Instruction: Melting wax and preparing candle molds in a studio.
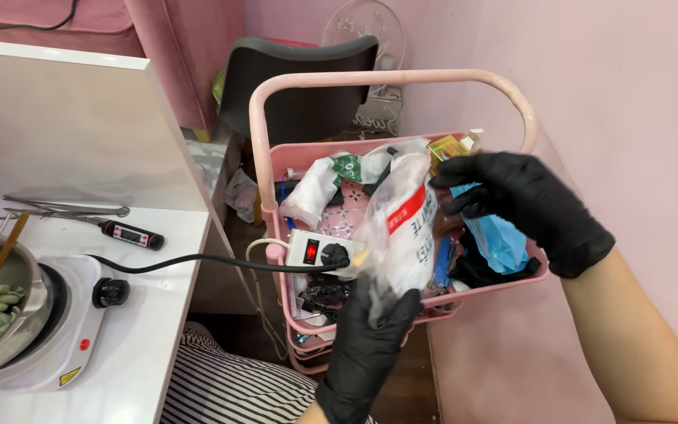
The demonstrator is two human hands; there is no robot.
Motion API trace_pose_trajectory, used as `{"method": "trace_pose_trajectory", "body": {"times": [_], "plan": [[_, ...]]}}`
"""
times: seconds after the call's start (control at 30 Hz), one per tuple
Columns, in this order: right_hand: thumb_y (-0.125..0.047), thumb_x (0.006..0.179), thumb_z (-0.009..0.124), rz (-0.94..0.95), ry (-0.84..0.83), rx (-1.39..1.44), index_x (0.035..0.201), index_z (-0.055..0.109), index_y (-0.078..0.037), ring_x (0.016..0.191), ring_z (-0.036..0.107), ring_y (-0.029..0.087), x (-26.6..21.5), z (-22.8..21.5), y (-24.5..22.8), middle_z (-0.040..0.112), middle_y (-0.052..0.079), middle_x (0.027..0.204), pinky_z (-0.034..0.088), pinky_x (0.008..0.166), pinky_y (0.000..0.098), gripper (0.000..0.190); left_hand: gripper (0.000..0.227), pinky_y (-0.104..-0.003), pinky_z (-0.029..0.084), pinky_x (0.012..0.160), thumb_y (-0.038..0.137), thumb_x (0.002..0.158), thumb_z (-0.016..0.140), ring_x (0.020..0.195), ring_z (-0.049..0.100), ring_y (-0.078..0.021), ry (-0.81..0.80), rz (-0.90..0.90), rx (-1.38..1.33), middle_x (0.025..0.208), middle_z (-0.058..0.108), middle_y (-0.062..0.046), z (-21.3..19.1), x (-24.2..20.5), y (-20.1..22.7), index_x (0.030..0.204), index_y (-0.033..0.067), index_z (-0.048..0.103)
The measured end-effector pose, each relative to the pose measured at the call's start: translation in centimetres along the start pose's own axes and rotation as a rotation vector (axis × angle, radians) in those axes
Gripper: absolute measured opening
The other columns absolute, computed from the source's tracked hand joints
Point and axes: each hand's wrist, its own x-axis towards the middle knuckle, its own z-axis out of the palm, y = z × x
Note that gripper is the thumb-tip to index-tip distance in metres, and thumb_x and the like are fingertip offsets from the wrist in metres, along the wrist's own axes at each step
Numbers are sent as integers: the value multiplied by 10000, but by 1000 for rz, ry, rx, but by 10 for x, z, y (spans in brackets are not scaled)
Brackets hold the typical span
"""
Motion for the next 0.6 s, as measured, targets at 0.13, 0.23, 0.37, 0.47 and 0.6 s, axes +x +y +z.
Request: {"method": "trace_pose_trajectory", "body": {"times": [0.13, 0.23, 0.37, 0.47, 0.6], "plan": [[-189, 962, 641, 64, 6, -186, 1274, 725, -38, 825, 705, 219, -15, 14, 27, 765, 135, 1059, 587, 726, 385, 357, 492, -378, 517, 710, 108, 874, 801, 849, 640, -223, 14, -128, 69, 1067, 699, -158, -28, -17, -9, 1324, 8, 631], [-110, 922, 739, -88, -107, -386, 1284, 735, -86, 877, 663, 177, -19, 28, 47, 756, 101, 1064, 573, 710, 365, 364, 524, -363, 555, 905, 81, 907, 758, 1085, 680, -164, -112, 12, 419, 1233, 716, -100, -70, -28, -20, 1386, 29, 551], [-146, 837, 793, -508, -240, -707, 1165, 744, -135, 937, 686, 138, -33, 56, 47, 726, 4, 1081, 573, 763, 300, 331, 451, -422, 520, 1059, 9, 983, 579, 1268, 645, -287, 97, 934, 1205, 1364, 650, -174, -122, -57, -77, 1432, 16, 542], [-241, 778, 859, -604, -203, -880, 1082, 733, -158, 899, 678, 170, -52, 76, 49, 701, 3, 1017, 548, 740, 304, 339, 397, -386, 540, 985, -24, 995, 581, 1186, 653, -298, 196, 501, 686, 1303, 682, -209, -92, -53, -42, 1390, 3, 616], [-355, 703, 902, -794, -205, -1012, 1080, 666, -156, 953, 670, 245, -70, 101, 47, 666, 34, 1014, 532, 765, 346, 487, 509, -304, 575, 938, -121, 958, 512, 1246, 652, -249, 13, 634, 823, 1377, 583, -197, -106, -60, -68, 1443, 12, 590]]}}
